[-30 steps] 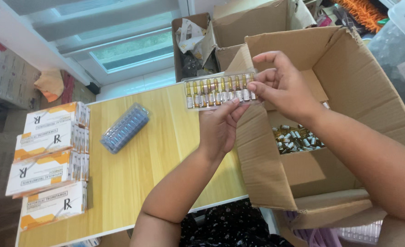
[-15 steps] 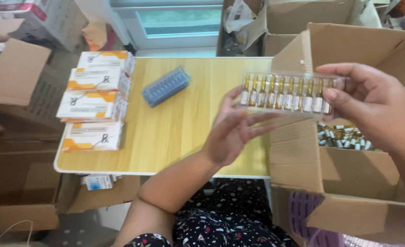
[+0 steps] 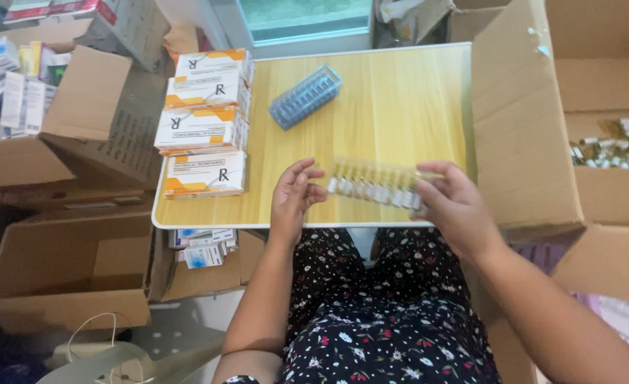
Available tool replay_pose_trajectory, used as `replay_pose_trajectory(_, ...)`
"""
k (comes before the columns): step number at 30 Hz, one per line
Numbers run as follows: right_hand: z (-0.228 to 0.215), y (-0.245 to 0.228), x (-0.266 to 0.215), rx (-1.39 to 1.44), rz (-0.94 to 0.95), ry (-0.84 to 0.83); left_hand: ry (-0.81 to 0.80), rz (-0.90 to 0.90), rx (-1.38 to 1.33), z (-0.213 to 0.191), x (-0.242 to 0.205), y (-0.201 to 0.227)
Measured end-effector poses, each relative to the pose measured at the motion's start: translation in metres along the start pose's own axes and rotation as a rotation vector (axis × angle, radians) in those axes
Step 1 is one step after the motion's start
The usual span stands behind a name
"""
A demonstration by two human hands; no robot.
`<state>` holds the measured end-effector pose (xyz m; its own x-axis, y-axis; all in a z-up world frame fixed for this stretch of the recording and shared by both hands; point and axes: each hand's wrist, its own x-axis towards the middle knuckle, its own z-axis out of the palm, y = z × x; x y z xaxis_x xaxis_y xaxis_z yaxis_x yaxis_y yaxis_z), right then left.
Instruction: The person places small vials from a cardboard box into clear plastic blister packs on a table. They then insert the filled blister packs into small orange and white boxes and stack the boxes on the table.
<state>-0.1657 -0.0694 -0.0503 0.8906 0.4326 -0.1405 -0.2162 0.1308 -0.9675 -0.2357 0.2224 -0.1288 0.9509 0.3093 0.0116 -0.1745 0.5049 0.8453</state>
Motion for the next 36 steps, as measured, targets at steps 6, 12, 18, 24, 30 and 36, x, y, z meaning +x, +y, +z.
replay_pose_trajectory(6, 0.011, 0.041, 0.052, -0.458, -0.290, 0.132, 0.046, 0.141, 0.764, 0.028, 0.000, -0.009)
replay_pose_trajectory(12, 0.005, 0.051, 0.071, -0.852, -0.514, 0.269, 0.082, 0.222, 1.180, 0.038, 0.006, -0.016)
replay_pose_trajectory(18, -0.005, 0.055, 0.045, -0.864, -0.648, 0.331, 0.032, 0.310, 1.040, 0.044, -0.002, -0.020)
replay_pose_trajectory(24, -0.055, 0.060, -0.083, -1.206, -0.504, -0.135, -0.303, 0.154, 0.829, 0.093, -0.056, -0.041)
replay_pose_trajectory(30, -0.165, 0.086, -0.208, -1.328, 0.175, 0.001, -1.319, -0.178, 0.917, 0.181, -0.080, -0.114)
replay_pose_trajectory(36, -0.296, 0.183, -0.331, -1.182, 0.903, 0.536, -1.533, -0.369, 0.806, 0.250, -0.092, -0.178)
